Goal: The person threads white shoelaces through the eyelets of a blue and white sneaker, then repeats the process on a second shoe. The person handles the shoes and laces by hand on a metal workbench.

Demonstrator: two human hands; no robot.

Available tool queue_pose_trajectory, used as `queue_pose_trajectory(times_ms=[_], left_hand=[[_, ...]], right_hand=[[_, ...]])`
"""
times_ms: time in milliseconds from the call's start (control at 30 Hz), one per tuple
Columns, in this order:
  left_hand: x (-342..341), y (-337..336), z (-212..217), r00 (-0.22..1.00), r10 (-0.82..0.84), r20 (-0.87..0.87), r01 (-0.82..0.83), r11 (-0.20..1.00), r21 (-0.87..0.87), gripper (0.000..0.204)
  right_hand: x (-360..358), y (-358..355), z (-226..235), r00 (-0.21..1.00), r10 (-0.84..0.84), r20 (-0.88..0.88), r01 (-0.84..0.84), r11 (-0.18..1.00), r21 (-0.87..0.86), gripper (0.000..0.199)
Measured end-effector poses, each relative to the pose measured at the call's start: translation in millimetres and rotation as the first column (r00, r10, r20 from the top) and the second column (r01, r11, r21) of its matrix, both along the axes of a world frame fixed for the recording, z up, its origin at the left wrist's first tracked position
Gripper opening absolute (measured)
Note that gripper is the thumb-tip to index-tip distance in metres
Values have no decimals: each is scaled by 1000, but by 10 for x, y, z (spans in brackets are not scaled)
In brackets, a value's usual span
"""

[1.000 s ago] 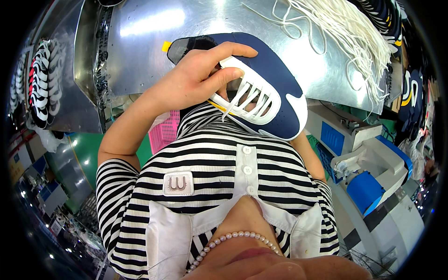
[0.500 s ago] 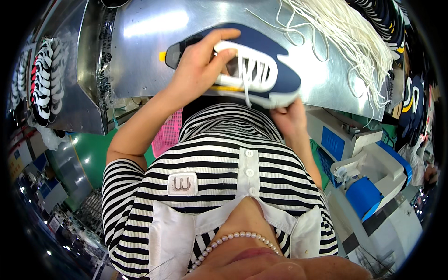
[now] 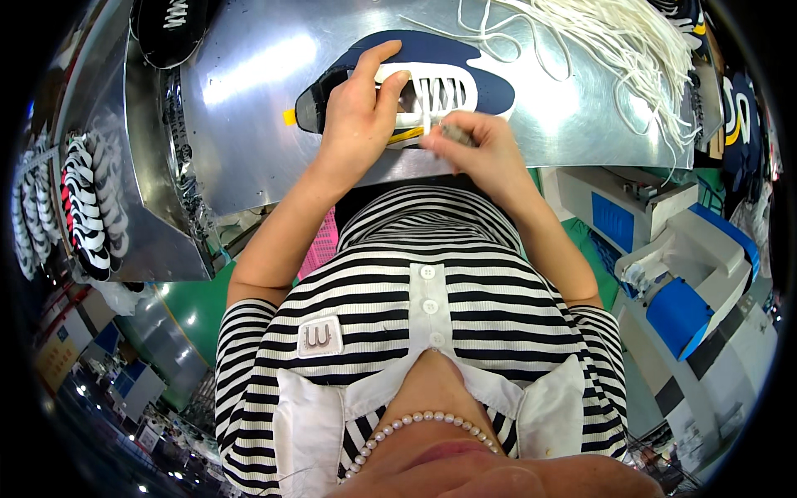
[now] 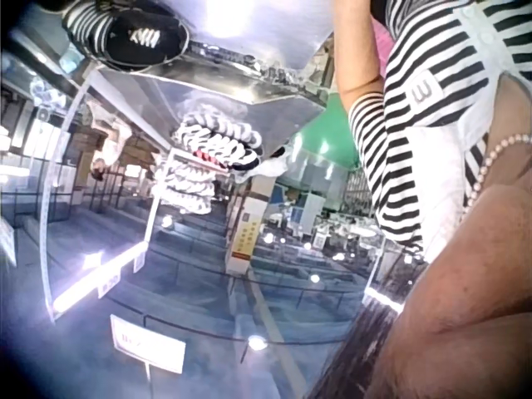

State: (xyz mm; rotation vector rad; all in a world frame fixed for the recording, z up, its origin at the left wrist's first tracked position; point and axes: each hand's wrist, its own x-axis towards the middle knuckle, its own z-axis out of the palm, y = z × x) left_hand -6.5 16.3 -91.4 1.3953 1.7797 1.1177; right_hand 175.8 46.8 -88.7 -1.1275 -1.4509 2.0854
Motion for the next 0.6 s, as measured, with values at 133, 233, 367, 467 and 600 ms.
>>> queue_pose_trajectory(times_ms=[133, 233, 367, 467, 600], left_hand=[[-22, 82, -29, 999, -12, -51, 10, 999, -40, 34], [-44, 121, -88, 997, -16, -69, 14, 999, -30, 34], [-82, 107, -52, 999, -50, -20, 48, 996, -70, 35], [-82, 9, 38, 995, -99, -13, 99, 994, -49, 36], [-150, -245, 215, 956, -219, -198, 216, 976, -37, 36]], right_hand=[[-62, -236, 28, 984, 79, -158, -121, 953, -279, 15], [-66, -268, -17, 968, 31, -251, -113, 941, -320, 15], [-126, -216, -2, 972, -135, -194, 100, 978, -183, 9], [-206, -50, -202, 910, -357, -211, 362, 932, -15, 9], [-269, -47, -261, 915, -357, -188, 371, 928, 40, 13]])
